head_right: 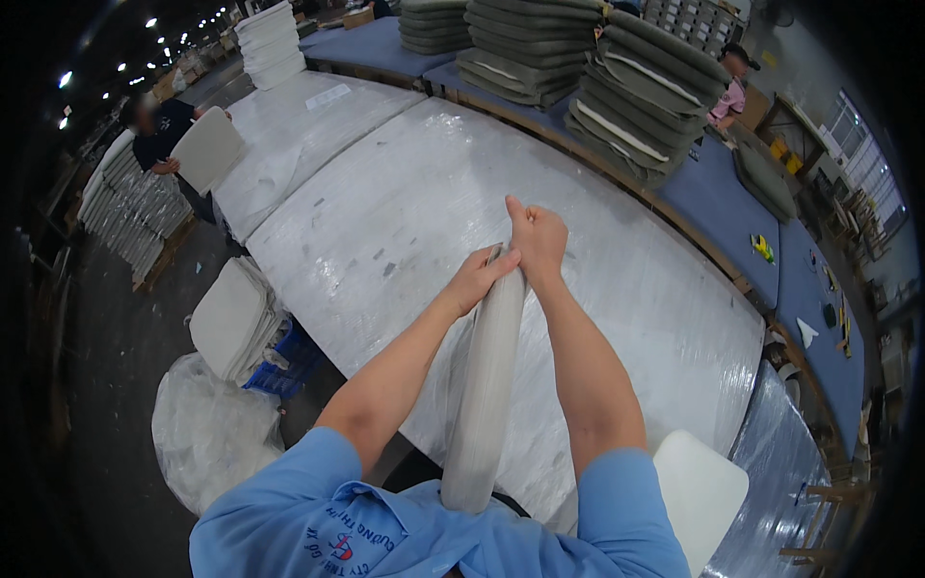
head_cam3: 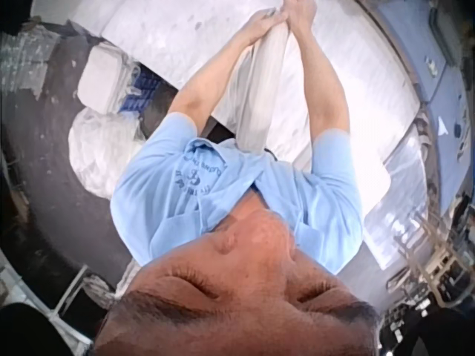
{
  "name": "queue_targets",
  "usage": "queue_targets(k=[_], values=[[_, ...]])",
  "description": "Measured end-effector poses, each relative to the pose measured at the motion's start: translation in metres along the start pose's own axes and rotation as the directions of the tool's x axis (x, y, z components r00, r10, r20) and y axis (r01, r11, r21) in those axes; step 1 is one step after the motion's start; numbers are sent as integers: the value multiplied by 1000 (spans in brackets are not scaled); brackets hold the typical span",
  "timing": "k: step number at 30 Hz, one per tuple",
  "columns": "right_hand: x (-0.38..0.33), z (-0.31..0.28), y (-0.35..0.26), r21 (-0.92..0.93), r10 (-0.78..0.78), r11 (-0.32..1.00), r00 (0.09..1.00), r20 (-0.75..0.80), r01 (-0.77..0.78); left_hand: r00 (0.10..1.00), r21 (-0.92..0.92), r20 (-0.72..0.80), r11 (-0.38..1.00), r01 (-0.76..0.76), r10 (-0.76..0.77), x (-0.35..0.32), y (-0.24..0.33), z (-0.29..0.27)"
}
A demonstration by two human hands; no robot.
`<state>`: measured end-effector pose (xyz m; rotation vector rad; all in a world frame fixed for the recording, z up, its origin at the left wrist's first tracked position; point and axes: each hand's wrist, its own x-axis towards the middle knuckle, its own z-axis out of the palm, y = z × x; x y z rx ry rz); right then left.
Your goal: The person wraps rectangular foam pads in white fabric covers on a factory table. They pull the covers over the foam, smooth the edges, and stack the finished units. The person also handles plastic-wrapped foam and places wrapped items onto a stack.
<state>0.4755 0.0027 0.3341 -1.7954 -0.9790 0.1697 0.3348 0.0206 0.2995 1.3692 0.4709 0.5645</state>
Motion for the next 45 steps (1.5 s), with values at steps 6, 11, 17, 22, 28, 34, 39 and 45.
queue_targets(k=[6,11,17,22,28,34,39,45], values=[[13,10,7,-124,-4,992,1000,-24,1,996,38,-89,999,12,-9,8,-4,8],[24,15,22,-239,-96,965,993,64,109,988,27,-151,999,28,-23,11,-8,16],[18,40,-3,-53,-43,997,980,196,54,980,123,-197,992,32,-7,-1,-16,-16],[3,-7,37,367,12,926,977,214,-92,982,-37,-109,987,-156,151,-29,-16,-9],[-33,-28,24,484,-167,875,926,338,-19,972,34,-131,980,-194,197,-43,-29,-33],[-39,-36,27,490,-270,870,886,376,58,893,452,-197,846,-284,405,-32,-21,-40],[-29,-27,28,548,-370,828,850,374,120,812,495,-294,807,-321,504,-19,-7,-27],[-43,-6,36,584,-59,785,913,404,-208,780,385,-415,867,-317,469,-3,3,-15]])
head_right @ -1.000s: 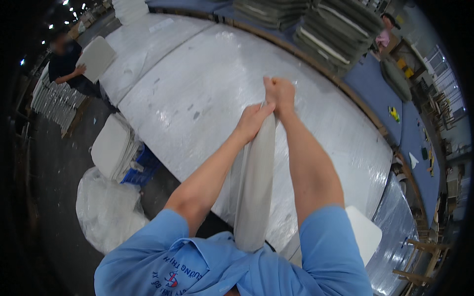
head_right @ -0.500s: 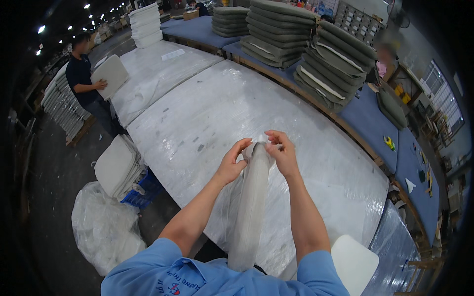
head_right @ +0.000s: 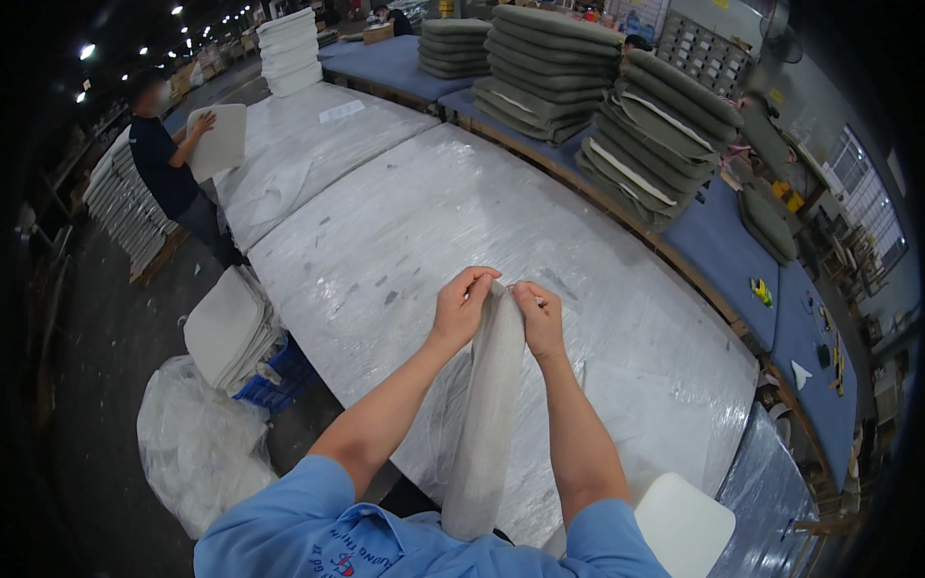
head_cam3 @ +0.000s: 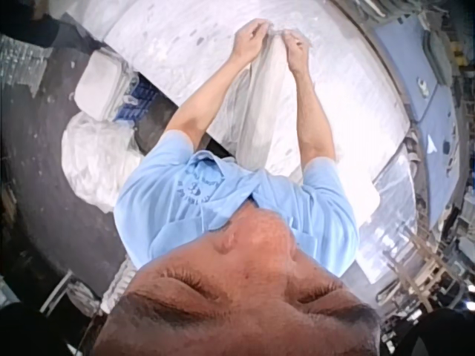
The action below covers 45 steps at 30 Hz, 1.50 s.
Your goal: The person wraps rectangular foam pads in white fabric covers on a factory table. They pull the covers over the foam, smooth the edges, and stack the finished units. The person also handles plastic-wrapped foam and places wrapped items onto a stack.
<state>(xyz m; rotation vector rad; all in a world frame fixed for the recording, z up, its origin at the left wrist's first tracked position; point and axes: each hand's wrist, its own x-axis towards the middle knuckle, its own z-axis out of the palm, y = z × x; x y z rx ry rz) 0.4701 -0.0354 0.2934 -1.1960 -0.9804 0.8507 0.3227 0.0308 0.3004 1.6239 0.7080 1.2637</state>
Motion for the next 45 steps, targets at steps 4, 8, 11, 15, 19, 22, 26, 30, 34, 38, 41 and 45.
queue_targets(k=[4,8,11,15,19,22,26,30,34,38,41,45], values=[[-4,6,8,101,79,993,992,-96,-69,998,-35,-22,998,58,-59,13,-2,14],[-11,11,6,119,109,989,981,-163,-90,992,-39,-5,991,125,-125,35,-9,24],[-15,13,2,101,103,991,971,-216,-82,978,-98,7,973,207,-207,54,-15,33],[-16,15,4,122,82,991,951,-299,-47,961,-162,111,949,270,-254,70,-23,49],[-12,26,5,90,64,995,944,-323,-37,992,127,8,984,126,-128,81,-28,52],[-10,21,8,62,73,997,938,-339,-55,993,331,-1,937,109,-116,83,-18,58],[-10,7,9,-8,46,999,939,-342,-51,989,408,38,905,118,-146,83,-5,71],[-12,7,4,42,100,995,932,-347,-92,992,462,32,882,92,-120,85,-15,82],[-5,0,6,-31,46,998,938,-343,-60,991,478,23,872,104,-131,95,-30,87],[-16,-5,11,43,-28,998,968,-250,40,907,376,248,897,234,-340,96,-27,72],[-9,-22,16,-299,-292,939,848,-443,167,734,115,531,894,433,-423,88,-13,60],[18,-18,10,-134,-128,989,853,-507,69,794,254,492,932,260,-356,49,15,52]])
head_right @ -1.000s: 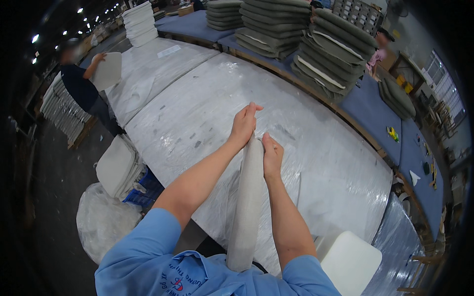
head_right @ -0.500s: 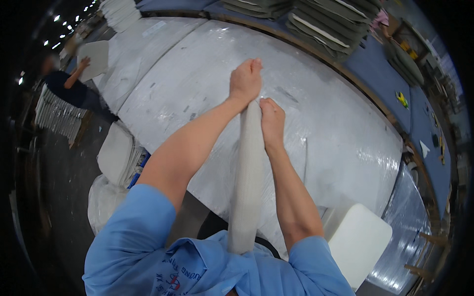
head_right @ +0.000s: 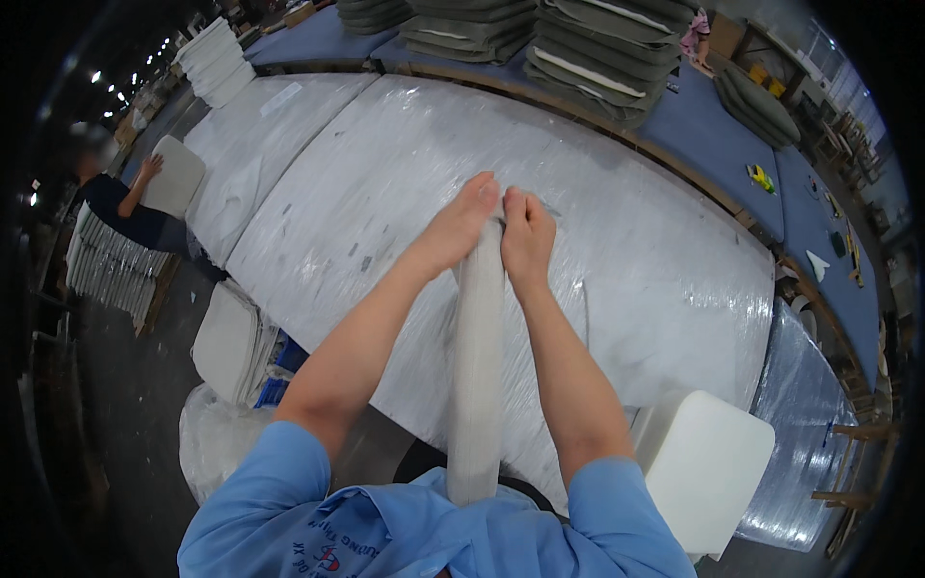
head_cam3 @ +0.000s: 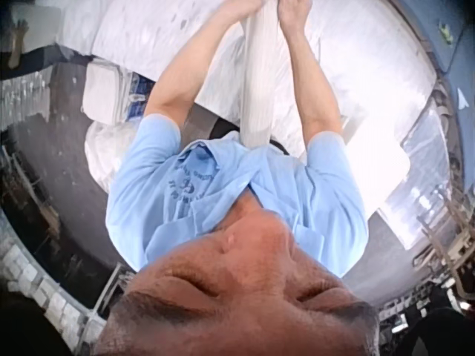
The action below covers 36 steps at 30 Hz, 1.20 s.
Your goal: The person wraps rectangular foam pads in white fabric covers on a factory table. They pull the covers over the foam, smooth the edges, and stack the finished units. The person also handles plastic-wrapped foam and places wrapped items onto a stack.
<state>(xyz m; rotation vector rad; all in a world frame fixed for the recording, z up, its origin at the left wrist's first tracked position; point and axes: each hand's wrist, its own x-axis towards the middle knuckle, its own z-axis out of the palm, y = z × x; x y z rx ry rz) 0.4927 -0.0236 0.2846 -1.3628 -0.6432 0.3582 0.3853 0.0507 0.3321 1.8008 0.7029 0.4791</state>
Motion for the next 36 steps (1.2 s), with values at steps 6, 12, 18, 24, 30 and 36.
queue_targets(k=[6,12,18,24,30,36], values=[[31,28,-3,-188,60,981,998,14,-57,993,209,10,971,112,-117,-37,35,2],[50,61,15,-227,-13,973,987,158,49,995,313,-93,947,69,-41,-26,18,-14],[21,35,66,-279,234,945,949,210,-171,945,-136,-319,990,27,-70,-67,-67,-86],[-90,-155,155,-893,955,246,254,156,-377,561,-586,-585,784,207,-585,-231,-143,-139],[-165,-189,141,20,776,348,300,554,-937,574,-640,-227,564,521,-787,-357,-172,-28],[-151,-81,69,675,554,418,759,342,-609,581,-783,-92,419,460,-809,-345,-164,16]])
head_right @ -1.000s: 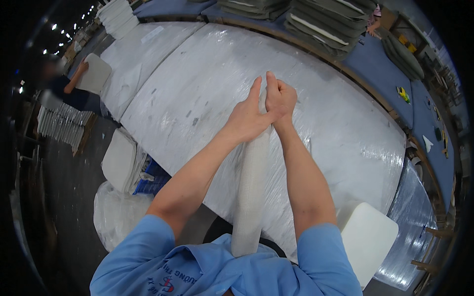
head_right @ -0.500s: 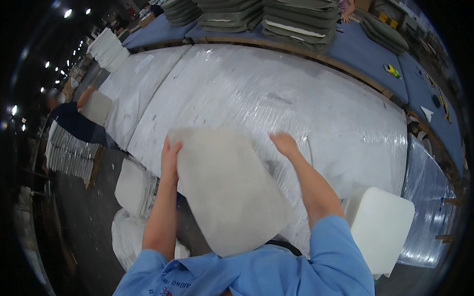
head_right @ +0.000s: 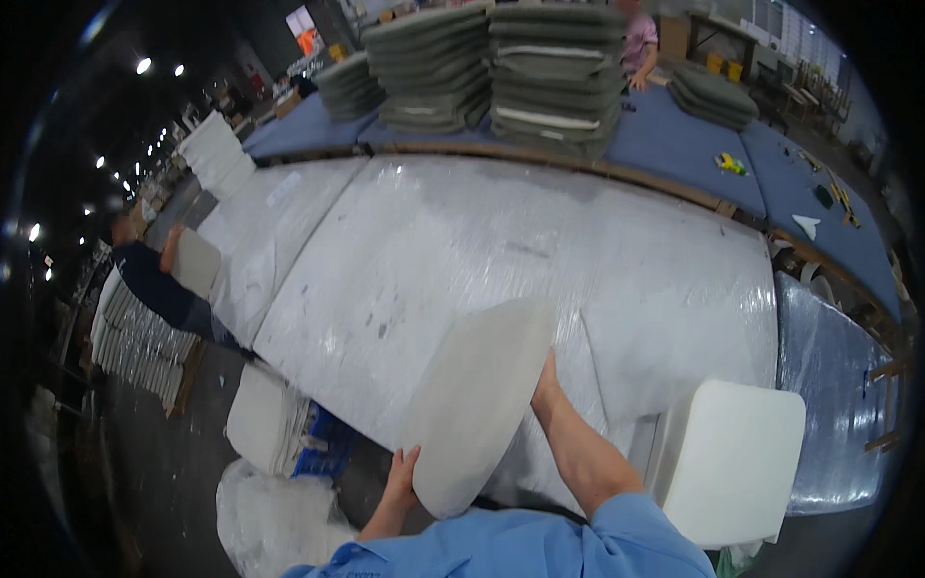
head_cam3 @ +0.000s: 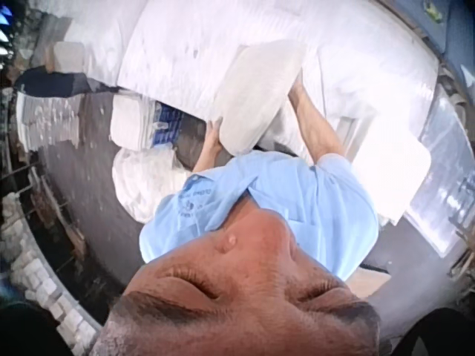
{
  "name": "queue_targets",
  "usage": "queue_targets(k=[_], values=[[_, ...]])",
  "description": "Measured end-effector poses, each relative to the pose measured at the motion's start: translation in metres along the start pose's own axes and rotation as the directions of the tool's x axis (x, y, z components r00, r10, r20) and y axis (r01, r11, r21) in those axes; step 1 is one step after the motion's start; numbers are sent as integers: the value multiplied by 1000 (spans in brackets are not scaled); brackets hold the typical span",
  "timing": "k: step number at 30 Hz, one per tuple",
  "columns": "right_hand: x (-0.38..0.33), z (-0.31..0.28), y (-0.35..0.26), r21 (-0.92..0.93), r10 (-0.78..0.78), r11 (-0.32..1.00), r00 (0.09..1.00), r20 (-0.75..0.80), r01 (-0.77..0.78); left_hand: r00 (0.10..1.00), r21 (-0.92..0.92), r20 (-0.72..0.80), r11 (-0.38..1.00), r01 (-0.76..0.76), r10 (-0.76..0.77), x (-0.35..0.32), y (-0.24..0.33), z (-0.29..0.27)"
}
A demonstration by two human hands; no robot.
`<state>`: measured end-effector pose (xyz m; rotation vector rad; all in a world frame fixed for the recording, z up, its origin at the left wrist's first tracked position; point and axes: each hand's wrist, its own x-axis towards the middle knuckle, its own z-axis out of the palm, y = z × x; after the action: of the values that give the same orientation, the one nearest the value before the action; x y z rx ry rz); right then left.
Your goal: The person wraps rectangular foam pads in white fabric covers on a factory table. They pull the covers over the foam, smooth the edges, and stack the finished units. The person also handles plastic-wrapped foam and places wrapped items onto a stack.
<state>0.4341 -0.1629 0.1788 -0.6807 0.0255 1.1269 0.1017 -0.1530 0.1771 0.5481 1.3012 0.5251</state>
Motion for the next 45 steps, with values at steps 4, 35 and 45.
queue_targets(k=[4,35,45], values=[[-36,65,-46,-110,-54,993,998,-13,52,950,-58,267,987,-149,159,19,6,21],[81,122,-30,-726,-509,511,842,176,461,641,162,634,736,-657,433,13,141,185],[101,159,-13,-645,-519,562,828,212,517,671,85,700,905,-418,244,117,237,200]])
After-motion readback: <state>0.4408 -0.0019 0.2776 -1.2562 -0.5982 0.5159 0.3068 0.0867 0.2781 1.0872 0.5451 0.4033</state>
